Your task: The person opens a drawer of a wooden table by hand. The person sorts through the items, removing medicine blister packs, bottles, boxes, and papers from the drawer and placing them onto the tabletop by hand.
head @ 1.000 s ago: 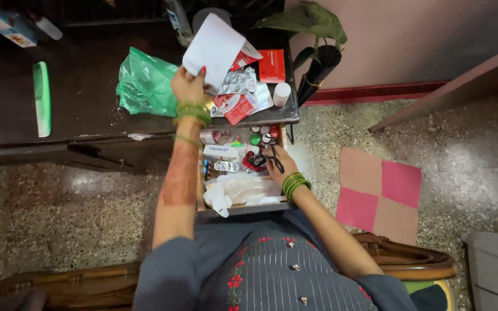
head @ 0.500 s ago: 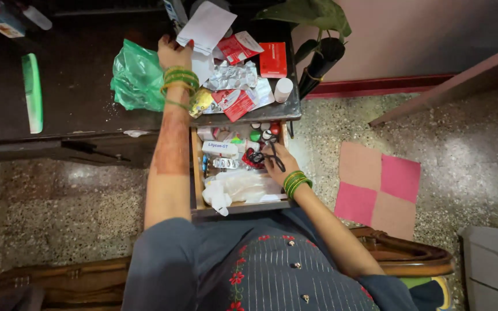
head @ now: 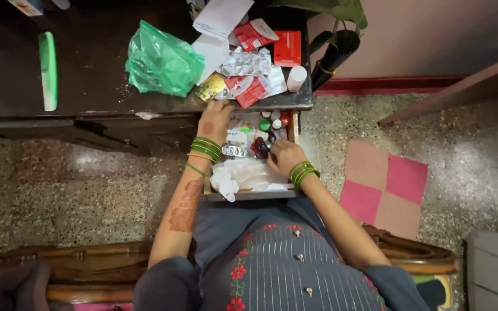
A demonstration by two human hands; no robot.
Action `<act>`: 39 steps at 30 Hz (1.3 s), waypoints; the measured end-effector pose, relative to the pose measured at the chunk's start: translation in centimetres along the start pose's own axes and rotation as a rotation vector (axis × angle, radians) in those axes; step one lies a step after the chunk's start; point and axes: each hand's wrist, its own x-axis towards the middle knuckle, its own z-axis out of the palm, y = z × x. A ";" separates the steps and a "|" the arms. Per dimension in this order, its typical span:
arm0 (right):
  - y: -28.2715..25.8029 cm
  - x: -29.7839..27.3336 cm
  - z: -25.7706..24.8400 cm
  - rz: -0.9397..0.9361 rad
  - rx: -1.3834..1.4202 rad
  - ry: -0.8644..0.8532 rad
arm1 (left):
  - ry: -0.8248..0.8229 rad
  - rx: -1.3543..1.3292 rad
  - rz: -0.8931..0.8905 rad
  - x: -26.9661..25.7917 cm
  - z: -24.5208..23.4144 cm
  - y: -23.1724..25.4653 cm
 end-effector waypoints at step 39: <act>0.2 0.3 0.4 0.063 0.047 0.044 | 0.081 -1.122 -0.339 -2.1 4.4 5.7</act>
